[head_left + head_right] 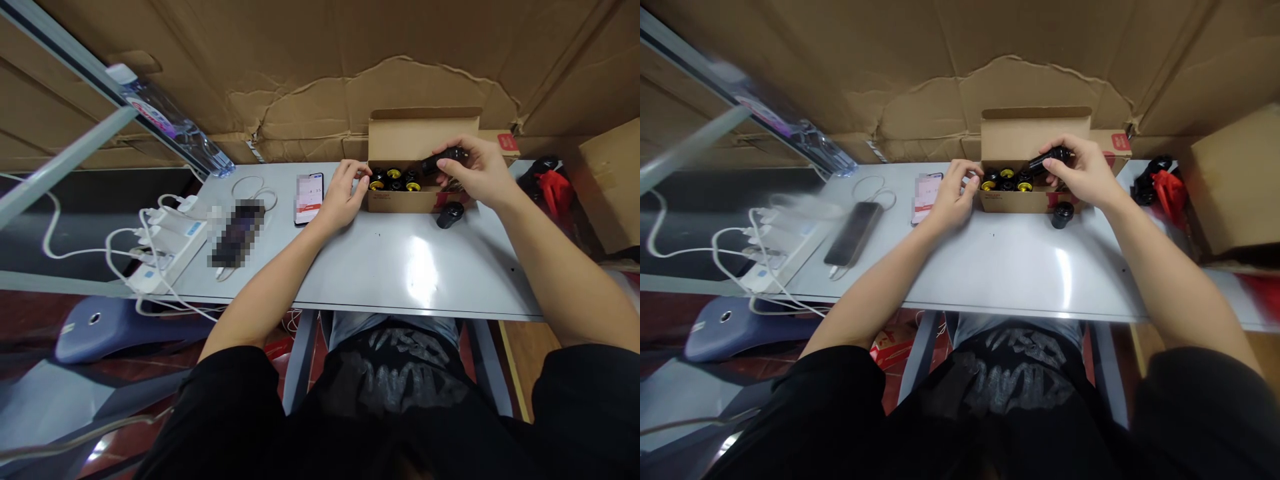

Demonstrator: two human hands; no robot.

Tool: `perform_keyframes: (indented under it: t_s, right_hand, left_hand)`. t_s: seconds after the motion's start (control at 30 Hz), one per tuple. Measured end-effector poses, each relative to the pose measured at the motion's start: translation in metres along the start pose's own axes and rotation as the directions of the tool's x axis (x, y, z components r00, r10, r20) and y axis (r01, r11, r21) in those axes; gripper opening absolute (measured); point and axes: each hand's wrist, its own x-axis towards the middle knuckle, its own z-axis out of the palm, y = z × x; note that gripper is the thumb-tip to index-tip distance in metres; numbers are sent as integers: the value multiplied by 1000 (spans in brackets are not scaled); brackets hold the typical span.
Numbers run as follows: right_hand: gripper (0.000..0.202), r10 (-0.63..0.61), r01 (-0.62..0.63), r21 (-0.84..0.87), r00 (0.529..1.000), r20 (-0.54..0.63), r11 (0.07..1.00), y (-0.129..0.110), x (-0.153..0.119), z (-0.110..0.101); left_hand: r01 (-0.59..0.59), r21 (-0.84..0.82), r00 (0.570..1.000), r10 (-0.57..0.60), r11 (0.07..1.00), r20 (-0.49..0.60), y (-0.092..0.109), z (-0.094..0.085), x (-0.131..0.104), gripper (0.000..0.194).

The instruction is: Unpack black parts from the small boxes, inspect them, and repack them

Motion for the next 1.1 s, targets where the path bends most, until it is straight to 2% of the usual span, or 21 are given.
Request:
perform_keyframes:
  t_s: [0.27,0.43,0.7,0.93,1.1]
  right_hand:
    - [68,-48,48,20,998,35,999,15,4,-4]
    - [80,-88,89,85,996,-20,992,31,12,-3]
    - [73,-118,120,62,992,-44,991,29,12,-4]
    - [76,-130,133,45,990,-63,990,33,14,-3]
    - [81,-123,124,64,992,-22,990,39,16,-8]
  left_hand:
    - [9,17,1000,-10,1000,27,1,-1,-1,68]
    - [5,20,1000,-5,1000,19,3,-1,-1,74]
    - [-4,14,999,3,1000,40,1,-2,0,69]
    - [-5,9,999,5,1000,52,1,-2,0,73]
    - [3,3,998,-3,1000,68,3,-3,1,73]
